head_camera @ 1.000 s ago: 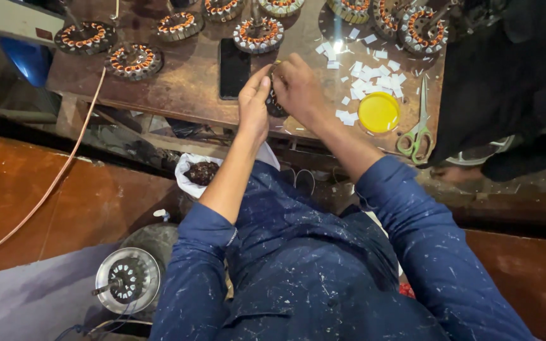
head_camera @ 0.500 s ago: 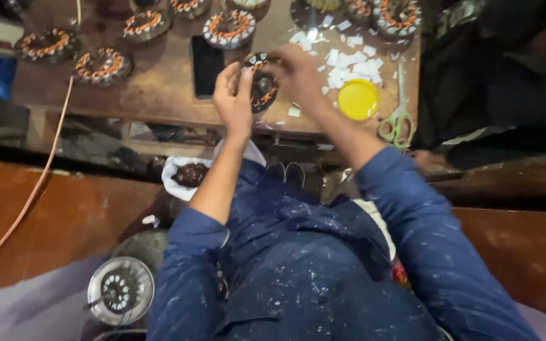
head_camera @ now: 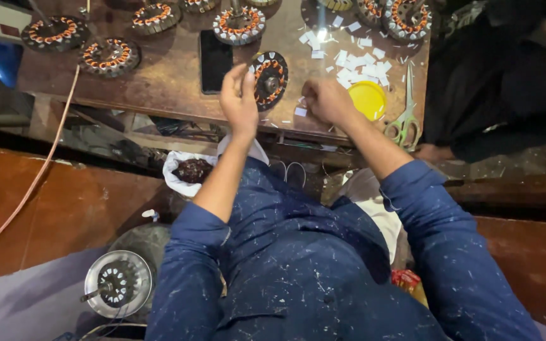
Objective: The person inserts small white paper pieces into slots on a circular stator component and trims them with scissors. The person repeats this process across multiple stators on a workbench.
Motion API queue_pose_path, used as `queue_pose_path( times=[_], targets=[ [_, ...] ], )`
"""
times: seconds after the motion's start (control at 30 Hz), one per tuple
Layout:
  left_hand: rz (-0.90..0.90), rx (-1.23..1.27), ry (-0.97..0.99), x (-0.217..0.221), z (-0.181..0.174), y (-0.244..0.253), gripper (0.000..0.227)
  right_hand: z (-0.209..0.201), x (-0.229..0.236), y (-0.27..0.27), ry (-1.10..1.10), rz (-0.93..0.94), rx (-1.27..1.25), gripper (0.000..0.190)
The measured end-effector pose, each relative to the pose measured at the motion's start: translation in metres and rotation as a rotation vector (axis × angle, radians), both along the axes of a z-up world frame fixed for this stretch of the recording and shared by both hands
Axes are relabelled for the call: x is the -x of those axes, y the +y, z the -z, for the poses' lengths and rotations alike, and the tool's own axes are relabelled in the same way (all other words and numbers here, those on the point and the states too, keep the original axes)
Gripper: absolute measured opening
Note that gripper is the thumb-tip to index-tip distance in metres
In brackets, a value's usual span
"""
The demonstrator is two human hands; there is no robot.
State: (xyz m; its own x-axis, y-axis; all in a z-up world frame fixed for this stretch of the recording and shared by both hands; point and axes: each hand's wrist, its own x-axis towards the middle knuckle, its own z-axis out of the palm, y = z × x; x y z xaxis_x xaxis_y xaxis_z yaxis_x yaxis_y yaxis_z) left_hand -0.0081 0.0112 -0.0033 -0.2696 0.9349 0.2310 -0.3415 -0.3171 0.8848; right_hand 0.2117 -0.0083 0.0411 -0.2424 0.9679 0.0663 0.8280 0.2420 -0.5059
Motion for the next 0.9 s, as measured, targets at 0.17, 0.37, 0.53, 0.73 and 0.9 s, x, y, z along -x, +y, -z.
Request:
queue_pose_path(
  times=[0.17,0.37,0.53,0.73,0.9],
  targets=[
    [-0.093,-0.098,0.611,0.009,-0.024,0.009,0.044,-0.002,0.015,0.012,0.87,0.058,0.13,0.021],
    [0.089,-0.012,0.617,0.006,-0.034,0.005,0.02,-0.019,0.062,0.003,0.867,-0.039,-0.147,0.028],
    [0.29,0.185,0.228,0.02,-0.039,0.011,0.023,-0.05,0.069,-0.012,0.412,-0.188,-0.621,0.025],
    [0.385,0.155,-0.027,0.02,-0.043,0.011,0.021,-0.07,0.077,-0.008,0.502,-0.133,-0.486,0.015],
    [0.421,0.035,-0.012,0.027,-0.022,0.006,0.025,-0.063,0.086,-0.004,0.673,-0.056,-0.329,0.011]
  ],
)
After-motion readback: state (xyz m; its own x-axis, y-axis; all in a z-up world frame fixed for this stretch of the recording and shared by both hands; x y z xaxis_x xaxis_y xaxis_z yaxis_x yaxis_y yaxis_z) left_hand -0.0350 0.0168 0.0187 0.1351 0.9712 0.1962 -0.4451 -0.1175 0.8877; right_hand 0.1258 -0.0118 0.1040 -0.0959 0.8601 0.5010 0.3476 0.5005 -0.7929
